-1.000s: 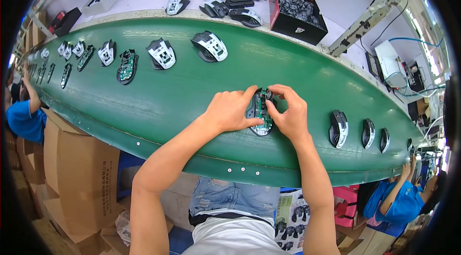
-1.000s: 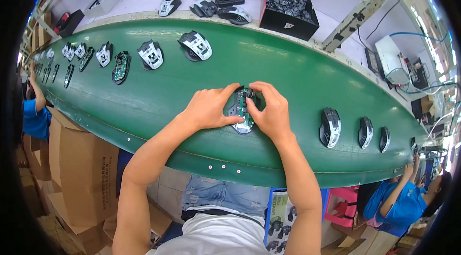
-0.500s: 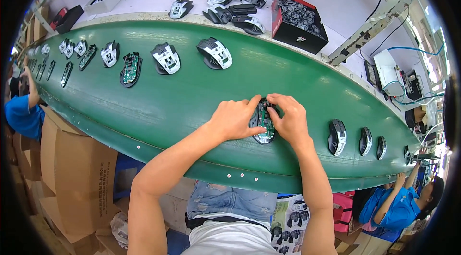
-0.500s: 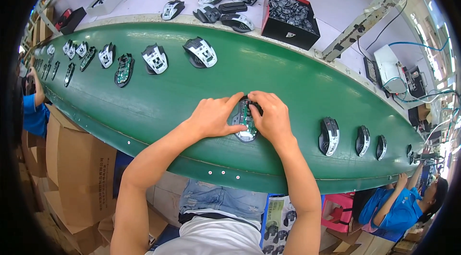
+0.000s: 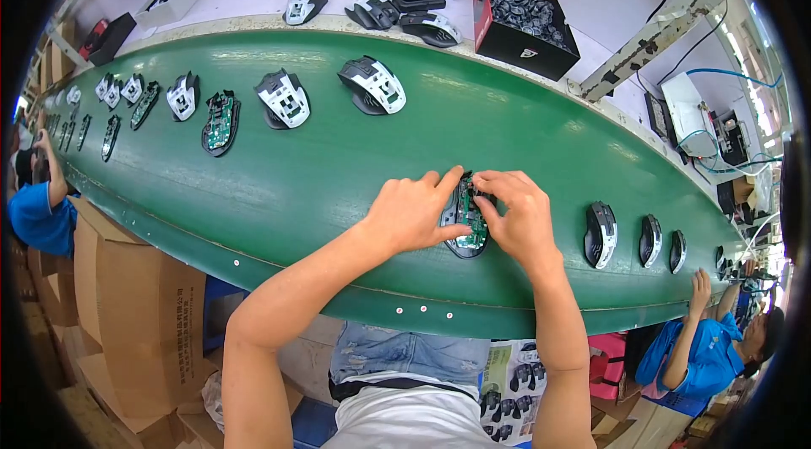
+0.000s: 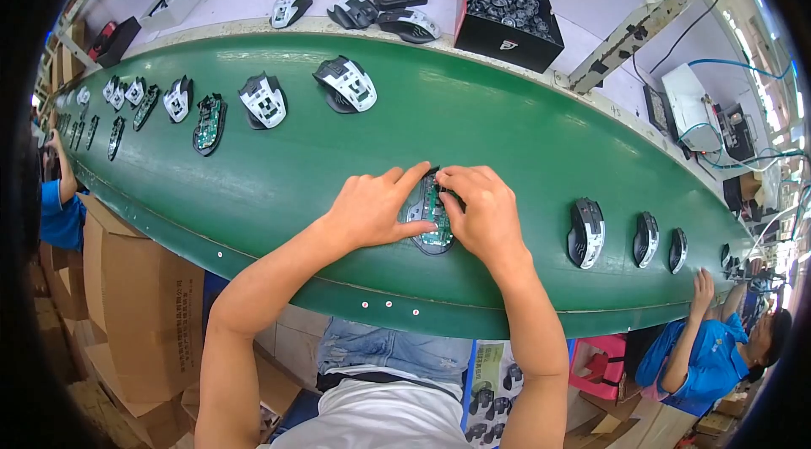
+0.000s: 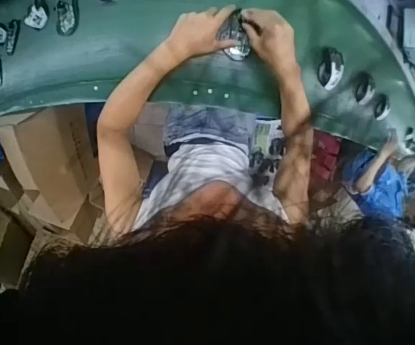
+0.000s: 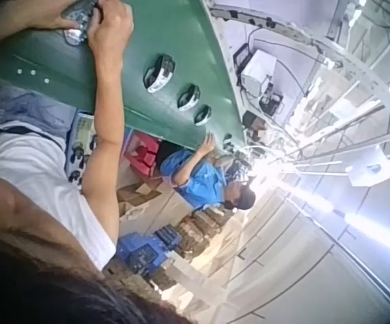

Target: The person assembles computer mice on a conveyor belt by installing scroll wheels onto the mouse circuit boards and snapping the upper casings onto the mouse bases by hand.

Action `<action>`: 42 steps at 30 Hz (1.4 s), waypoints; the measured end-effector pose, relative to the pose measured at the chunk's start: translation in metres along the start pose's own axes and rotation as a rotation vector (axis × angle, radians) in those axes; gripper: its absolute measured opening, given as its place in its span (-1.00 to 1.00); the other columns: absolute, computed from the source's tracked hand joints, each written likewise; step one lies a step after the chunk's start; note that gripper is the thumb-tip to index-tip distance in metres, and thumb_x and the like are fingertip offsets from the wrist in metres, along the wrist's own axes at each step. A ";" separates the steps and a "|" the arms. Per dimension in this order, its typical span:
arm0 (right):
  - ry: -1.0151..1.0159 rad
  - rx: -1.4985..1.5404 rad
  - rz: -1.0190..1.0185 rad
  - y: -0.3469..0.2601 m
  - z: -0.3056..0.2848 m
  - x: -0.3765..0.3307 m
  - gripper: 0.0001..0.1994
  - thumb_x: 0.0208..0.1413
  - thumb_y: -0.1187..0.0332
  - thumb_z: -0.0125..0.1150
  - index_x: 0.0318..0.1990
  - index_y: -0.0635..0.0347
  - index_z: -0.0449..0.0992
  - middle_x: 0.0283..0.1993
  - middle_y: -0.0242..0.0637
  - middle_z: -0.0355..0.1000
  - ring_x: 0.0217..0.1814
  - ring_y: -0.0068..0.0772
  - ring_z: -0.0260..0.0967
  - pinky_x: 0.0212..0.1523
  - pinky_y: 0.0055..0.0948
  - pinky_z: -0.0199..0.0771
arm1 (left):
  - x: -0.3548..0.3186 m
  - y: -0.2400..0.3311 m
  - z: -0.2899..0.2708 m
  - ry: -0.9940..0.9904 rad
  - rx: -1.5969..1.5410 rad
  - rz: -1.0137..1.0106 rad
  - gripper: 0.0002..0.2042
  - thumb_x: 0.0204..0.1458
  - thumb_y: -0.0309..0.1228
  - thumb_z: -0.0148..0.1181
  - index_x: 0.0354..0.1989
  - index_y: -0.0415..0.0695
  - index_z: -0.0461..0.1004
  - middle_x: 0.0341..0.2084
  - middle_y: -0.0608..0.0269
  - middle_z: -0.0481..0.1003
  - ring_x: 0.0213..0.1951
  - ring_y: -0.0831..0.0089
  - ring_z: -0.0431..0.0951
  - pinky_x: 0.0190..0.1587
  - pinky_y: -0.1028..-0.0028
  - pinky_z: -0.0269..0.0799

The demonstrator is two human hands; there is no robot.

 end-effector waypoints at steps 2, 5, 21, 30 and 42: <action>-0.014 -0.015 0.016 -0.002 0.001 0.001 -0.77 -0.13 0.54 0.40 -0.23 0.23 0.64 -0.15 -0.21 0.61 -0.11 -0.12 0.53 -0.10 -0.23 0.56 | -0.001 0.000 0.000 0.001 0.002 -0.002 -0.19 -0.12 0.20 0.33 0.23 -0.09 0.32 -0.34 -0.01 0.56 -0.46 0.00 0.61 -0.44 0.14 0.54; -0.014 -0.012 0.073 0.006 0.002 -0.001 -0.77 -0.12 0.54 0.39 -0.23 0.23 0.65 -0.15 -0.20 0.61 -0.12 -0.12 0.53 -0.10 -0.22 0.56 | -0.002 0.002 0.001 0.007 0.009 0.007 -0.18 -0.11 0.20 0.33 0.24 -0.10 0.31 -0.33 0.00 0.56 -0.46 0.01 0.61 -0.44 0.14 0.54; -0.032 0.114 0.098 0.017 0.007 -0.007 -0.71 0.05 0.46 0.34 -0.03 0.07 0.66 -0.05 -0.26 0.47 -0.09 -0.17 0.48 -0.04 -0.27 0.48 | 0.000 0.006 -0.001 -0.022 0.045 0.025 -0.15 -0.10 0.21 0.32 0.31 -0.07 0.28 -0.33 0.01 0.55 -0.42 0.02 0.62 -0.41 0.14 0.54; 0.193 0.176 0.167 0.049 -0.006 -0.008 -0.59 0.24 0.49 0.03 0.25 0.16 0.42 0.17 -0.10 0.36 0.11 -0.24 0.40 0.10 -0.36 0.41 | 0.004 0.007 0.001 0.023 0.064 0.013 -0.15 -0.12 0.21 0.32 0.27 -0.10 0.31 -0.30 -0.02 0.57 -0.39 -0.01 0.62 -0.35 0.11 0.57; 0.203 0.157 0.027 0.040 0.014 0.056 -0.75 0.05 0.48 0.19 -0.09 0.24 0.56 -0.04 -0.04 0.52 0.06 0.05 0.47 0.13 -0.15 0.45 | -0.005 -0.012 -0.010 0.166 0.055 0.029 -0.18 0.00 0.27 0.18 0.13 -0.31 0.37 -0.40 -0.10 0.57 -0.46 -0.05 0.62 -0.42 0.11 0.55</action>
Point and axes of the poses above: each hand's wrist, its own x-axis towards the middle knuckle, its own z-axis out of the palm, y = z × x, the point moved 8 cm from there along x, towards the middle knuckle
